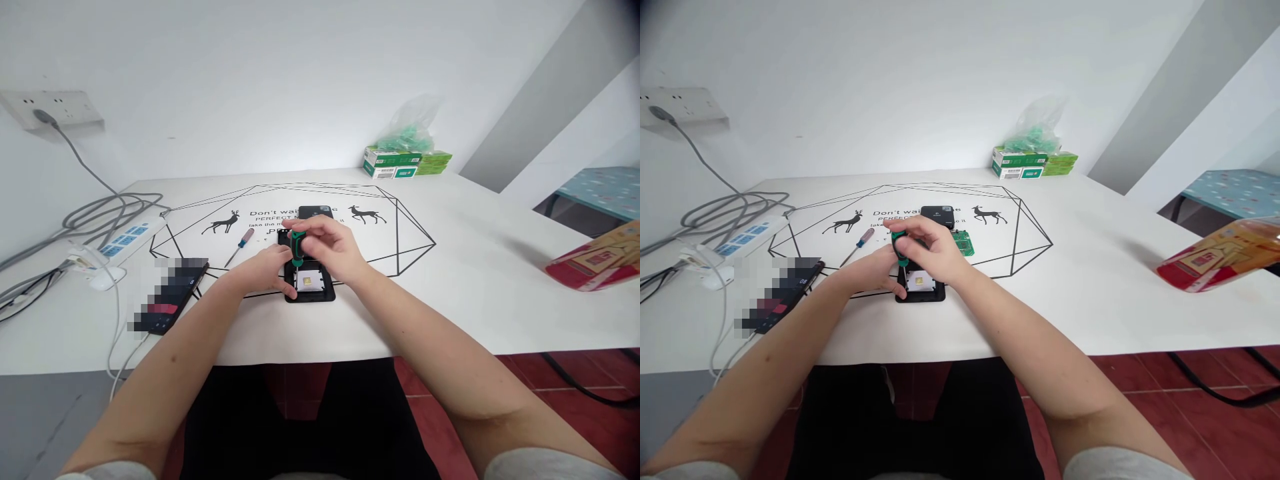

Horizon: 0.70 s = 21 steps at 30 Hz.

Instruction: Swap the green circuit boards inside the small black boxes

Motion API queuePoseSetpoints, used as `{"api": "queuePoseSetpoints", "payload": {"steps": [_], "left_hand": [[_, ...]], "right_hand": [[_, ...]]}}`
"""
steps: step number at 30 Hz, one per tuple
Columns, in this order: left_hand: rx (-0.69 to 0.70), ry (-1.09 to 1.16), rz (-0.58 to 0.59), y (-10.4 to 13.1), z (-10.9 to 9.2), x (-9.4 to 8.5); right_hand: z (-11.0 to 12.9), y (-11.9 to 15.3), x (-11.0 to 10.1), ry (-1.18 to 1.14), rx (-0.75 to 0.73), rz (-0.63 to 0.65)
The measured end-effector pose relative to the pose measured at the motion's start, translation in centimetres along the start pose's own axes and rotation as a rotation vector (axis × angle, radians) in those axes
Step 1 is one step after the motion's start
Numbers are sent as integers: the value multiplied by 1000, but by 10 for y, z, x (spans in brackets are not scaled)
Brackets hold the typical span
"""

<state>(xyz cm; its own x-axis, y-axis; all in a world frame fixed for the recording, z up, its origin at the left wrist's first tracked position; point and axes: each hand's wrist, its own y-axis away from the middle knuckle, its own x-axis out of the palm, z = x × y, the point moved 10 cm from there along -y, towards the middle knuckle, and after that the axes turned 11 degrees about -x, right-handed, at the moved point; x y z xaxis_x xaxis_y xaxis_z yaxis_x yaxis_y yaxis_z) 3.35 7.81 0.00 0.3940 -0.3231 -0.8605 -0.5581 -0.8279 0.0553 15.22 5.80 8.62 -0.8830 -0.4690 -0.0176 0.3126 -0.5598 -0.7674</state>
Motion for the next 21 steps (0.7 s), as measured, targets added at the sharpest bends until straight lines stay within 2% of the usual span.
{"api": "queuePoseSetpoints", "payload": {"steps": [4, 9, 13, 19, 21], "left_hand": [[-29, 17, 18, -1, 1, 1], [-19, -23, 37, -2, 3, 4], [-31, -50, 20, -2, 4, 3], [-21, -88, 9, -1, 2, 1], [-7, -92, 4, -1, 2, 1]], "right_hand": [[-7, 3, 5, 19, 65, 4], [-15, 6, 9, -98, 118, 40], [-15, 6, 4, -7, 139, 72], [6, -4, -6, 304, -106, 63], [8, -5, -6, 346, -135, 60]]}}
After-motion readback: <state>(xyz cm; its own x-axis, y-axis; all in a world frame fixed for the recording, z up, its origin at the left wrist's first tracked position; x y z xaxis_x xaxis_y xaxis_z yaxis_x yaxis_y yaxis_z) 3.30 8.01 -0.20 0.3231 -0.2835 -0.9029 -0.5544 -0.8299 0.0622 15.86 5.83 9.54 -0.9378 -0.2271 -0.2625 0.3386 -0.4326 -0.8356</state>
